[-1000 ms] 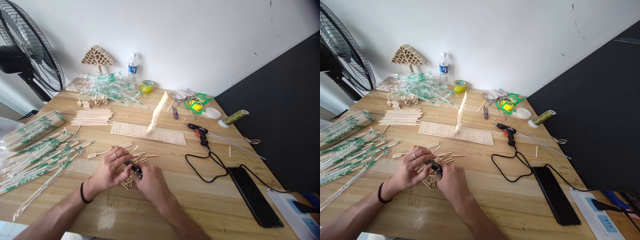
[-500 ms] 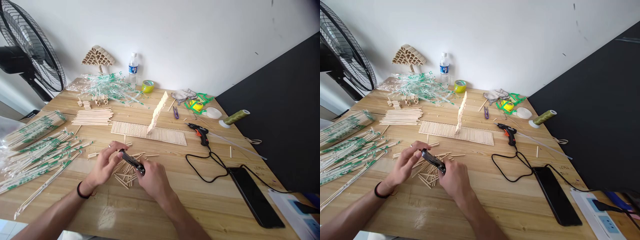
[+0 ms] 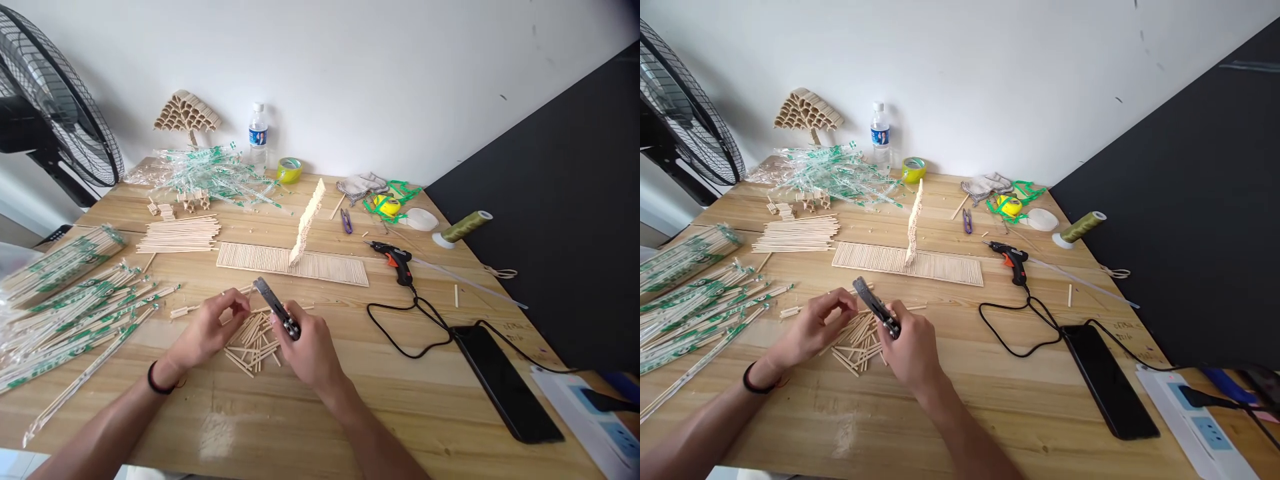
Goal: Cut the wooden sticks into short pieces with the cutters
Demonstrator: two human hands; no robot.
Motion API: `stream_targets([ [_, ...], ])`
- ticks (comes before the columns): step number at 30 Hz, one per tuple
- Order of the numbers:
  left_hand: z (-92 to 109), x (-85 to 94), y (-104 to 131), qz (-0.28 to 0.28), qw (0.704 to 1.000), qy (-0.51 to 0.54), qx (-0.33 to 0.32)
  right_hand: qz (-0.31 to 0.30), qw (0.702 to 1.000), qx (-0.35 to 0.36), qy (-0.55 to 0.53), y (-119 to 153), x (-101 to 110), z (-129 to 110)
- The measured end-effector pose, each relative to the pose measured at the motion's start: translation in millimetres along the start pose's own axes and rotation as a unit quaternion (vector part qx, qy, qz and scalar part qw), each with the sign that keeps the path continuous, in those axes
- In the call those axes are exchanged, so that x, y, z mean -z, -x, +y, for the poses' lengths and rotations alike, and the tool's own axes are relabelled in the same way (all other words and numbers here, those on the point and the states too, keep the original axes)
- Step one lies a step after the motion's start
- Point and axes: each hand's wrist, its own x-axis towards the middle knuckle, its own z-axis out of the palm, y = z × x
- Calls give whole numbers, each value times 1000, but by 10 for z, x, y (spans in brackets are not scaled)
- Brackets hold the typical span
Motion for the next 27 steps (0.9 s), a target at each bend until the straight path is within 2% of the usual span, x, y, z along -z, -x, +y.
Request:
stream_targets([
  [3,11,-41,37,-52,999,3,-13,1,996,-10,-89,-18,29,-18],
  [7,1,-47,58,-89,996,-16,-27,8,987,-5,-160,-35,43,-33],
  [15,69,-11,58,-101,994,-15,-37,23,984,-7,-176,-43,-6,17],
  [21,69,-8,28,-126,991,-18,-45,-5,981,15,-193,-42,-2,27],
  [24,189,106,36,-77,996,-3,-39,2,978,20,-206,-33,4,31],
  [26,368,181,130,-59,997,43,-38,10,975,5,-222,-32,7,39],
  [27,482,195,213,-113,989,87,-41,13,973,-3,-232,-36,9,45],
])
